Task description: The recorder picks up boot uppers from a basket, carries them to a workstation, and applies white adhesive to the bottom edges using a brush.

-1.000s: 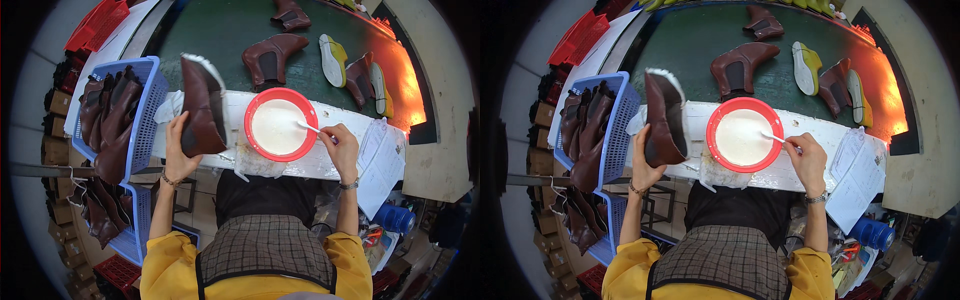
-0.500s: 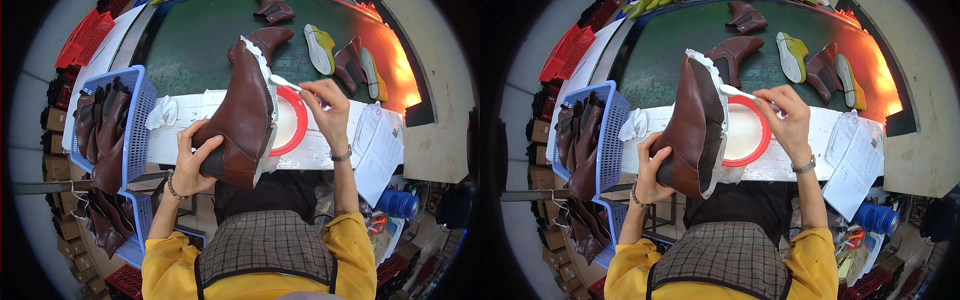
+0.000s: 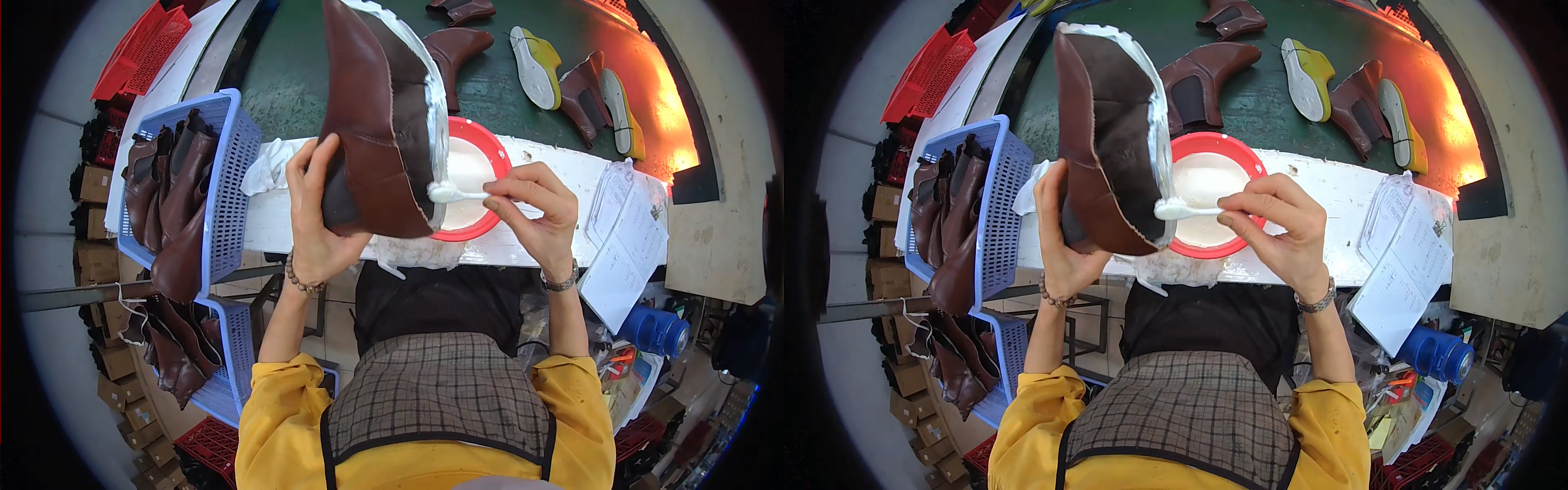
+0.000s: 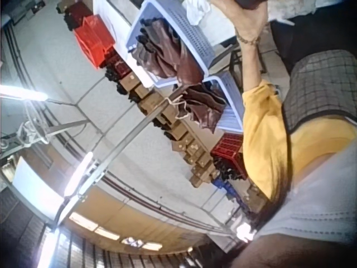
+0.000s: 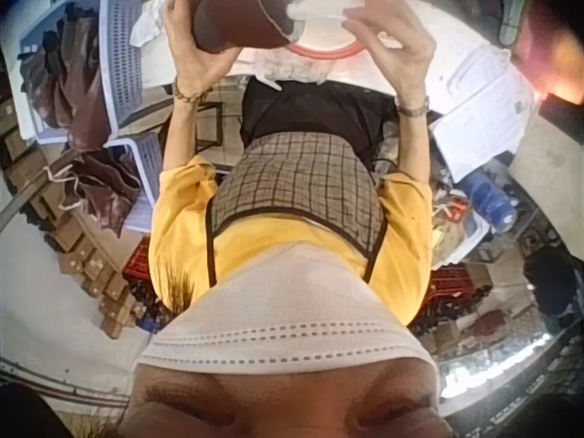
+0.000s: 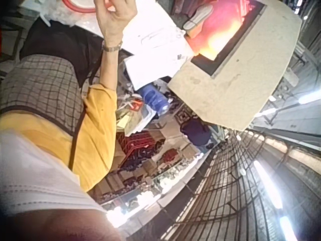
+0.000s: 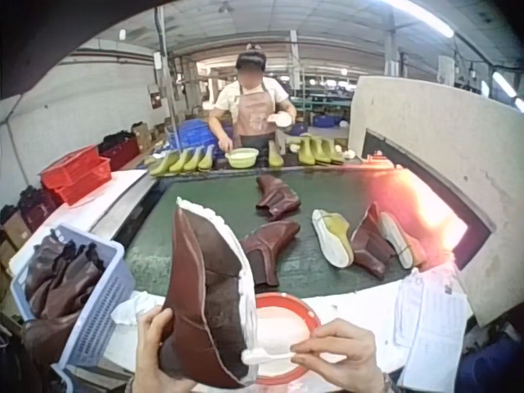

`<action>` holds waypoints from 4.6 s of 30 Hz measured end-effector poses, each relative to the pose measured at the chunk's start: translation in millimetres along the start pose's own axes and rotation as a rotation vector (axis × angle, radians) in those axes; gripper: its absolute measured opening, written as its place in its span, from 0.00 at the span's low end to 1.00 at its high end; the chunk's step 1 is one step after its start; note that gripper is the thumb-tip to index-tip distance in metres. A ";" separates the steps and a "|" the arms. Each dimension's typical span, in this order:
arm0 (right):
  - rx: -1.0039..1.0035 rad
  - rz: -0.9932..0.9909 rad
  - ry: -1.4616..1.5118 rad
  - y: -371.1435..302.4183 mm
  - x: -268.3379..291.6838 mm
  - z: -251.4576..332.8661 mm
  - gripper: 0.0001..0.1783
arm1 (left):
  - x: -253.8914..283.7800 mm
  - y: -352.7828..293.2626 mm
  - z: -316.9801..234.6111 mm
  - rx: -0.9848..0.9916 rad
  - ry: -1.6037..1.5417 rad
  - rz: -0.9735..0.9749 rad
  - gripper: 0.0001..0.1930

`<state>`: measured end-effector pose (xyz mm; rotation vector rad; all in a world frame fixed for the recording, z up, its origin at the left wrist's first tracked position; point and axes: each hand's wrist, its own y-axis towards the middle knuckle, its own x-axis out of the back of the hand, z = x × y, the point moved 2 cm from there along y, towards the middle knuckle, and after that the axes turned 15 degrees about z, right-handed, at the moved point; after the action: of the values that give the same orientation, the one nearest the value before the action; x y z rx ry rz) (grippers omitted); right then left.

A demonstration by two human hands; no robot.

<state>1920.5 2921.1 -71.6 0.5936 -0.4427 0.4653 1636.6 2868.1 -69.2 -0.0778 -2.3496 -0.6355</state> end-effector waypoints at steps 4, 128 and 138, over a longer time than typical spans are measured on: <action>-0.022 0.104 0.014 -4.5 0.6 7.5 0.10 | -2.5 4.8 6.4 -0.019 0.138 -0.028 0.51; -0.591 -0.601 0.357 -49.0 -12.6 -178.0 0.12 | -131.9 236.2 120.6 0.573 -0.601 0.559 0.53; -0.566 -0.517 0.274 -44.1 -14.6 -166.0 0.13 | 104.9 -17.9 16.7 0.346 -0.111 -0.512 0.08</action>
<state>1975.1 2987.1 -221.2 0.0773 -0.1320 -0.0827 1542.7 2848.1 -20.2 0.6763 -2.5661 -0.4537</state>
